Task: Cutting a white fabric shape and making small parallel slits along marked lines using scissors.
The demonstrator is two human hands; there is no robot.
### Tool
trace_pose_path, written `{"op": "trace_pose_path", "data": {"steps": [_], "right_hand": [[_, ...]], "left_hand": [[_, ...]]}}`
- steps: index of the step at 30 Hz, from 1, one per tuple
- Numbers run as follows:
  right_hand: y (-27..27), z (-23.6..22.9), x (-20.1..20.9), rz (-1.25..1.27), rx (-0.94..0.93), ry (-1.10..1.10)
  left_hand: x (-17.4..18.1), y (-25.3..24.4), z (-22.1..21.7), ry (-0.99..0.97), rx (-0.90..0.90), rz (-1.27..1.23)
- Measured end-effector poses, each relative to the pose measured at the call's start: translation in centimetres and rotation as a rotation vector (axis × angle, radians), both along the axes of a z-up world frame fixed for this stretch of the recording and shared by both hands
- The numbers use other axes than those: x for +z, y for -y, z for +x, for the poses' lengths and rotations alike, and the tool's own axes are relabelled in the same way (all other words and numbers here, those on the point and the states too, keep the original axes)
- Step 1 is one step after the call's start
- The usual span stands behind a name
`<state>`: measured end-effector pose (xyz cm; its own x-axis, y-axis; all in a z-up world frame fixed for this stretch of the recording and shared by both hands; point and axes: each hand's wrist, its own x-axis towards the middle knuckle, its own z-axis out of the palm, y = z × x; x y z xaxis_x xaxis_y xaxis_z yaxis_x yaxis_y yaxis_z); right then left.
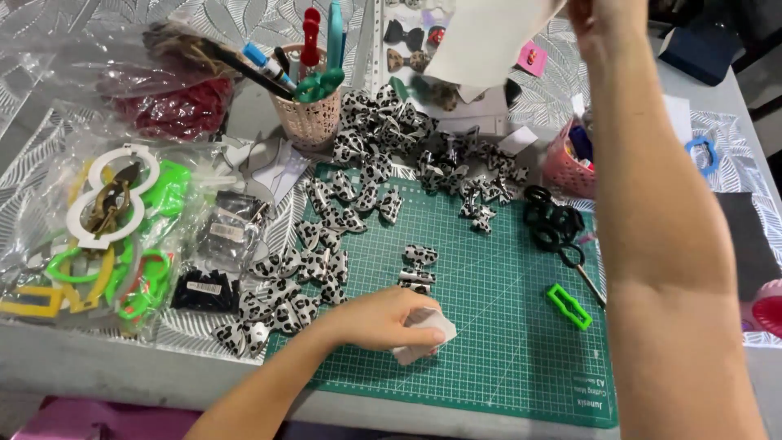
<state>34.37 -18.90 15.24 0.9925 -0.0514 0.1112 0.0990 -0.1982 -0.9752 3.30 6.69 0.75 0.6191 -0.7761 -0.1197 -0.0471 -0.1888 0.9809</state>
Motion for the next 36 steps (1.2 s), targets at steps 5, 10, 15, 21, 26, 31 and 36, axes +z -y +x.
{"op": "trace_pose_path", "data": {"steps": [5,10,15,21,26,31,36], "right_hand": [[1.5,6.9,-9.8,-0.002,-0.123,-0.145],[0.3,-6.1,-7.5,-0.360,0.171,0.109],[0.7,-22.4,-6.0,-0.231,0.308,0.057],[1.7,-29.1,-9.8,-0.214,0.291,-0.101],[2.3,-29.7,-11.3,-0.222,0.218,-0.074],[2.9,-29.4,-13.3,0.069,0.154,-0.004],[3.2,-29.1,-14.7,0.207,0.106,-0.037]], "left_hand": [[-3.9,0.7,1.4,0.028,0.092,0.073],[-2.7,1.1,2.5,0.084,0.242,0.156],[1.6,2.8,2.4,0.127,0.302,0.106],[2.8,5.0,3.0,0.229,0.366,0.108],[3.0,4.9,3.0,0.135,0.413,0.076],[-3.2,5.2,4.3,-0.580,0.584,-0.645],[-2.8,6.3,2.3,-0.402,0.269,-0.779]]}}
